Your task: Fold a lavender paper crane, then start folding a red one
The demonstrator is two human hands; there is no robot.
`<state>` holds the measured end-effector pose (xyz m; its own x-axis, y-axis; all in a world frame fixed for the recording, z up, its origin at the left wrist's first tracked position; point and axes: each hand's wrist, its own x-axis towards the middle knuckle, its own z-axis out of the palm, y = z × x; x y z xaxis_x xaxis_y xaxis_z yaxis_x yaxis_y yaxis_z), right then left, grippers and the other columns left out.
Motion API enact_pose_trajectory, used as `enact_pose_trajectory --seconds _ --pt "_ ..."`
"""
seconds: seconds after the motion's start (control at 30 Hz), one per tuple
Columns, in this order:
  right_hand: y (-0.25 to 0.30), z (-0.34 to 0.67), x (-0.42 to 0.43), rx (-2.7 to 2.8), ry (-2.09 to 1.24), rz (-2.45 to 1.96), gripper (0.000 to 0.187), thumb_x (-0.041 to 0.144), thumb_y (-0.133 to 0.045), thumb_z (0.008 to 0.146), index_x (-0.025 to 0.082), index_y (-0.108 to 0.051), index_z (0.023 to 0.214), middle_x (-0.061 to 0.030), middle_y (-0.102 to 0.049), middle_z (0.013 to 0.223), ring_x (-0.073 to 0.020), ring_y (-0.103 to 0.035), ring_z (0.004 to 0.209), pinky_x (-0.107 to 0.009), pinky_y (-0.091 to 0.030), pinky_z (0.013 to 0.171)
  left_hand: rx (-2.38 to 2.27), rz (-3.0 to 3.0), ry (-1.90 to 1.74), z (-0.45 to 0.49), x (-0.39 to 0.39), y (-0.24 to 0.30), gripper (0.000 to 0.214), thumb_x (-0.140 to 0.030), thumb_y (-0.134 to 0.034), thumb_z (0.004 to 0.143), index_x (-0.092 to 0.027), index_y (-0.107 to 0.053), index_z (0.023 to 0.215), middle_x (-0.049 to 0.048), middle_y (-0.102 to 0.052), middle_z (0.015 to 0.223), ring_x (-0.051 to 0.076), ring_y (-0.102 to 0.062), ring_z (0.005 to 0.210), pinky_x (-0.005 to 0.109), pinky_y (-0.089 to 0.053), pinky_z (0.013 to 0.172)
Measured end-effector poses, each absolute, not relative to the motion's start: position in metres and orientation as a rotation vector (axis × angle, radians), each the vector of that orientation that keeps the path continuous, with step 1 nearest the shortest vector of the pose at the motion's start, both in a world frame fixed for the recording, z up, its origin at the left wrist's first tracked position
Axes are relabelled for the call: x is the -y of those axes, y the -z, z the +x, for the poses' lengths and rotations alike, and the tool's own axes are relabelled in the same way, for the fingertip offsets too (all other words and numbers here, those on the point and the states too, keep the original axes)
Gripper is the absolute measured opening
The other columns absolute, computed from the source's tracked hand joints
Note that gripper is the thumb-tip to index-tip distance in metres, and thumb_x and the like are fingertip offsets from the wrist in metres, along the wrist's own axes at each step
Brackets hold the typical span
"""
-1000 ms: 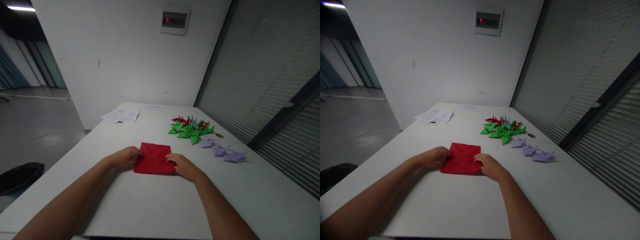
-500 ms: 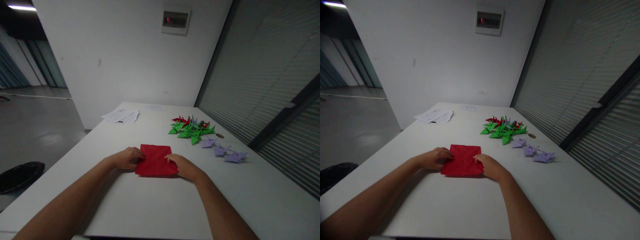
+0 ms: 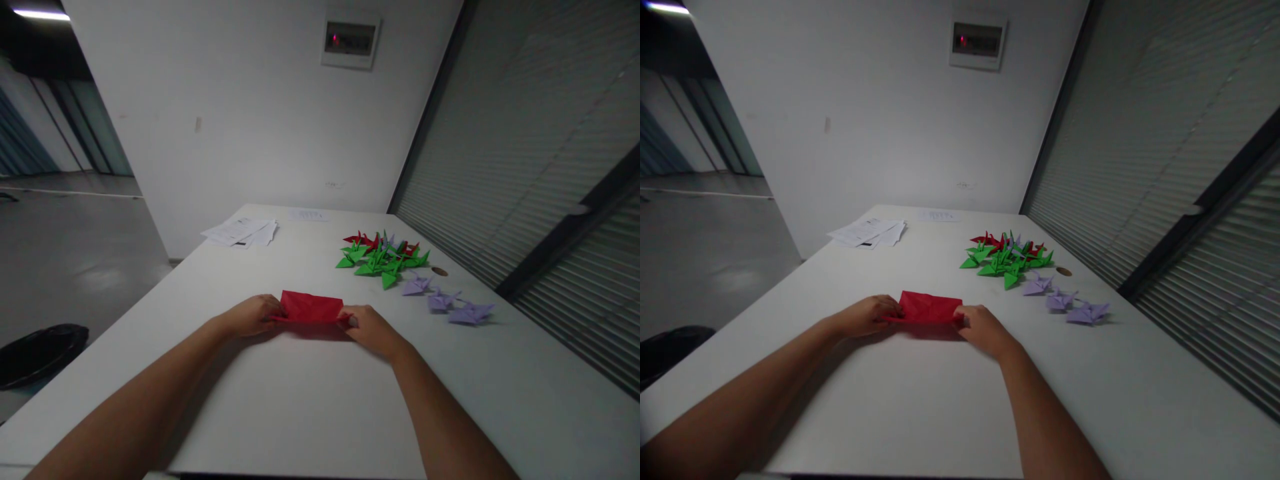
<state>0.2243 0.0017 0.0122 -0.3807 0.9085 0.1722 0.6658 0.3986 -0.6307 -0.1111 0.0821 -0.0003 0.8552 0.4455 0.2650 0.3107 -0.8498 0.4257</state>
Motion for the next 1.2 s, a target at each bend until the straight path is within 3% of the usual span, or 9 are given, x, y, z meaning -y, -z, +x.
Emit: enact_pose_trajectory --seconds 0.23,0.43,0.6,0.83,1.2 --pt "-0.004 0.222 -0.005 1.99 -0.83 -1.306 0.025 0.013 -0.062 0.08 0.018 -0.071 0.103 -0.0057 -0.076 0.101 -0.0213 -0.069 0.092 -0.033 -0.052 0.085 -0.849 2.43 -0.491 -0.107 -0.072 -0.009 0.022 -0.024 -0.06 0.086 -0.022 -0.069 0.106 0.0045 -0.076 0.099 0.02 -0.069 0.086 0.028 -0.052 0.079" --pt "-0.003 0.224 -0.008 1.997 -0.806 -1.3 0.027 0.014 -0.062 0.081 0.018 -0.073 0.106 -0.0082 -0.077 0.109 -0.0238 -0.07 0.1 -0.039 -0.051 0.096 -0.969 2.339 -0.501 -0.104 -0.071 -0.003 0.025 -0.028 -0.062 0.085 -0.022 -0.06 0.109 0.0036 -0.074 0.091 0.018 -0.067 0.073 0.027 -0.049 0.066" --pt "0.003 0.225 -0.012 1.845 -0.856 -1.39 0.024 0.021 -0.067 0.083 0.015 -0.068 0.106 -0.0098 -0.078 0.1 -0.0233 -0.072 0.087 -0.037 -0.056 0.081 -1.077 2.278 -0.576 -0.105 -0.075 0.006 0.034 -0.028 -0.063 0.083 -0.022 -0.05 0.113 0.0034 -0.07 0.088 0.019 -0.066 0.074 0.029 -0.048 0.064" --pt "0.006 0.225 -0.014 1.743 -1.051 -1.269 0.038 0.018 -0.067 0.082 0.016 -0.06 0.12 -0.0106 -0.076 0.11 -0.0235 -0.073 0.098 -0.037 -0.057 0.085 -1.03 2.164 -0.593 -0.107 -0.081 0.012 0.035 -0.027 -0.063 0.084 -0.024 -0.041 0.111 0.0045 -0.072 0.092 0.02 -0.068 0.077 0.031 -0.049 0.066" --pt "0.017 0.227 -0.017 1.678 -1.029 -1.423 0.044 0.019 -0.068 0.082 0.017 -0.056 0.124 -0.0075 -0.077 0.093 -0.021 -0.071 0.082 -0.03 -0.053 0.069 -1.092 2.045 -0.602 -0.104 -0.084 0.017 0.07 -0.03 -0.064 0.081 -0.02 -0.029 0.141 0.0024 -0.072 0.085 0.02 -0.067 0.074 0.03 -0.049 0.066"
